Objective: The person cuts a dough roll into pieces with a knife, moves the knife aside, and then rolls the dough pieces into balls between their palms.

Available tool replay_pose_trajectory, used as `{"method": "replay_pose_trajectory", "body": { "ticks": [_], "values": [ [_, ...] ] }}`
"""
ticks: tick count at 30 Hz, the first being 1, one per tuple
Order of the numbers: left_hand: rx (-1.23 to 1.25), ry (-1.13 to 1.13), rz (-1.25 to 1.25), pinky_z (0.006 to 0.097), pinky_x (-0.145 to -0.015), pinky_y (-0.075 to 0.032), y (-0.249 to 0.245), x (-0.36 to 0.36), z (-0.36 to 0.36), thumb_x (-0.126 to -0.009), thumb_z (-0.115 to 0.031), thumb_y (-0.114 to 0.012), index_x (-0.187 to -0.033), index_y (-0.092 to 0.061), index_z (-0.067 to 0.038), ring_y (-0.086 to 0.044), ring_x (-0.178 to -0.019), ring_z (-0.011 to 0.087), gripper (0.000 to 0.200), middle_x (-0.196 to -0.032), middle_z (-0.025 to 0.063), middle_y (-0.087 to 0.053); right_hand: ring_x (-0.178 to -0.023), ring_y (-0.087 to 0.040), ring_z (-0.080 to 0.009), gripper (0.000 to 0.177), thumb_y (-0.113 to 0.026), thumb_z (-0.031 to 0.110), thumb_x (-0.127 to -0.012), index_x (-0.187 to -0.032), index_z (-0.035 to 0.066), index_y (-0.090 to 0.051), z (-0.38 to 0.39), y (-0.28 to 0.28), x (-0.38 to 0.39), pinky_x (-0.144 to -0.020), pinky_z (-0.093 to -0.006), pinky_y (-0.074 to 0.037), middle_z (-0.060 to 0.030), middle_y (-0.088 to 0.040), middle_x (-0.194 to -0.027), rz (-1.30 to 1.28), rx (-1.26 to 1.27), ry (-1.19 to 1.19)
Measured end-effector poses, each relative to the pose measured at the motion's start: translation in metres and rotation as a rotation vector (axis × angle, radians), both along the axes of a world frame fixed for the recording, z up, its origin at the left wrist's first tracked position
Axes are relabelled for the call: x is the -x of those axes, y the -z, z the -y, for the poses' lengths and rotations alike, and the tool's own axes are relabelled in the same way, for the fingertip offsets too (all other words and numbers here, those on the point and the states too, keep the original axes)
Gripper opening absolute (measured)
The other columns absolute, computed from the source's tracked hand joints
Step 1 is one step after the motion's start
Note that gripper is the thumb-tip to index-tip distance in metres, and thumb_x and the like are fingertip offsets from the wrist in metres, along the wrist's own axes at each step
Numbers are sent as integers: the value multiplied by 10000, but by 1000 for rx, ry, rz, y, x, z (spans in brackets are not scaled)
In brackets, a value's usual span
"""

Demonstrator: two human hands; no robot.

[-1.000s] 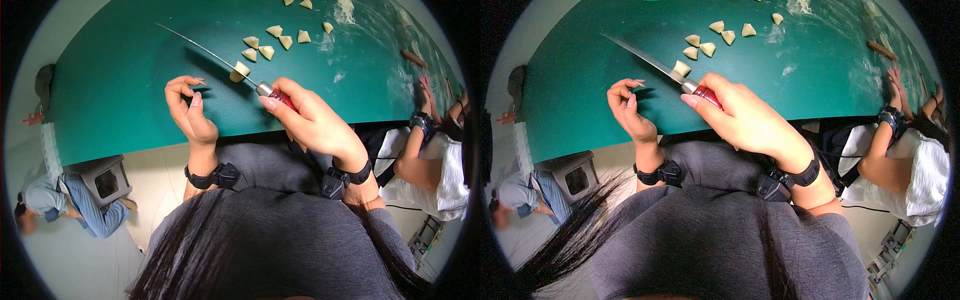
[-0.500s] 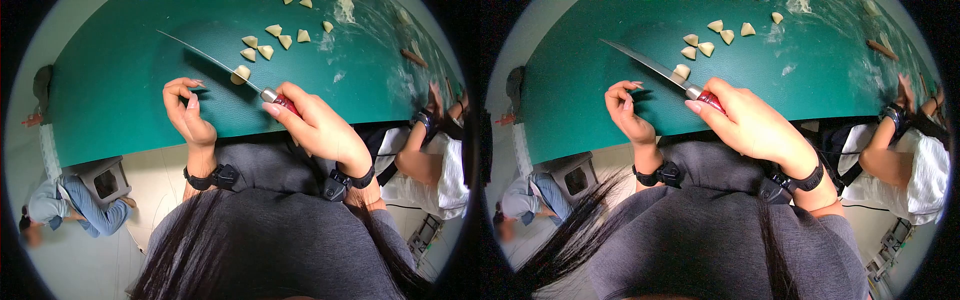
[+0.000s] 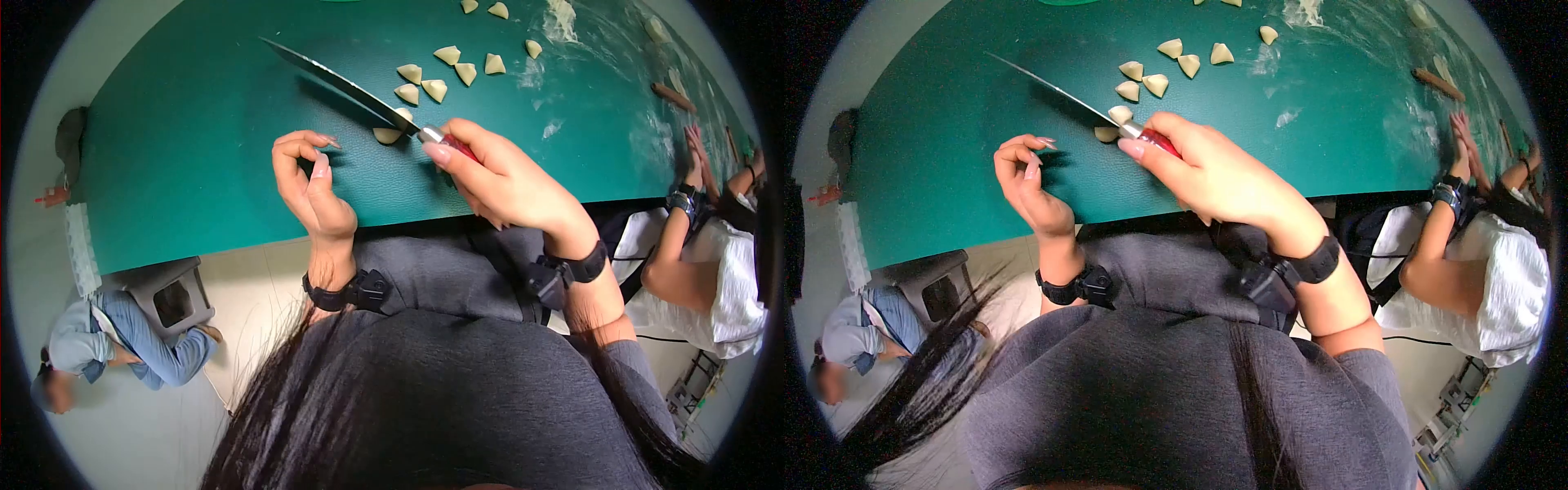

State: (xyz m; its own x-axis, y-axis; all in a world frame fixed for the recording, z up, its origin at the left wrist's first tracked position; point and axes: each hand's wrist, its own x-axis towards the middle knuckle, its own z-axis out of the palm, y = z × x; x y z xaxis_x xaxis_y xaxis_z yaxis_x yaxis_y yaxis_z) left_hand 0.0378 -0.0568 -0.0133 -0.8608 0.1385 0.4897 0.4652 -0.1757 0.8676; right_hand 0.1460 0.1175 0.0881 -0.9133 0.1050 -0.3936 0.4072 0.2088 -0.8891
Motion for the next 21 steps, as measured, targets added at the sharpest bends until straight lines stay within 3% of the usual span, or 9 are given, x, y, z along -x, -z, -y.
{"method": "replay_pose_trajectory", "body": {
  "ticks": [1,4,5,6,8,9,13,21],
  "values": [
    [-12,-7,10,354,-825,-455,0,-1,-1,-785,-59,-516,-886,-466,-17,-541,-864,234,120,-944,150,-539,-348,-378,-60,268,-463,311,-1062,-1012,51,-512,1,3,1,-345,-228,-277,19,-442,-527,-30,42,20],
    [248,-96,-83,349,-864,-455,3,-2,2,-834,-79,-593,-929,-520,-30,-536,-872,209,129,-968,106,-554,-343,-359,-50,280,-426,318,-1073,-1032,53,-507,0,-1,-6,-347,-212,-259,27,-422,-521,-171,236,100],
    [397,-140,-200,344,-857,-452,1,-1,3,-804,-84,-688,-957,-579,-42,-557,-887,213,193,-999,89,-577,-337,-342,-58,288,-405,311,-1079,-1038,43,-503,-5,-1,-11,-347,-214,-260,26,-410,-514,-227,231,104],
    [557,-156,-266,418,-941,-435,-9,-5,0,-800,-156,-729,-1039,-628,-52,-584,-965,263,279,-1039,99,-608,-359,-375,-46,266,-483,312,-1057,-1014,52,-516,-11,-1,-17,-351,-214,-281,40,-431,-521,-296,241,112],
    [815,-217,-392,515,-1060,-358,-17,-14,-9,-762,-253,-798,-1161,-646,-91,-582,-1069,315,457,-1054,101,-629,-358,-376,-50,264,-477,311,-1058,-1027,51,-512,-18,-6,-29,-348,-214,-275,30,-438,-524,-387,199,195],
    [894,-191,-319,585,-1137,-245,-16,-18,-12,-749,-328,-822,-1209,-680,-130,-528,-1250,342,521,-1194,110,-648,-358,-376,-52,252,-475,306,-1060,-1036,56,-506,-22,-6,-35,-349,-211,-281,25,-450,-536,-430,185,238],
    [936,-38,-274,585,-1151,-229,-5,-15,-15,-834,-369,-753,-1166,-731,-146,-393,-1406,364,401,-1449,140,-520,-360,-372,-53,228,-478,286,-1059,-1025,61,-495,-33,-4,-56,-353,-204,-292,21,-459,-554,-449,54,386],
    [720,-17,-147,493,-1121,-343,-6,-12,-10,-900,-197,-705,-1065,-728,-63,-579,-1255,328,214,-1238,146,-673,-436,-416,-45,167,-540,220,-1035,-1076,61,-516,-26,2,-68,-403,-210,-323,34,-468,-608,-313,40,444]
  ]
}}
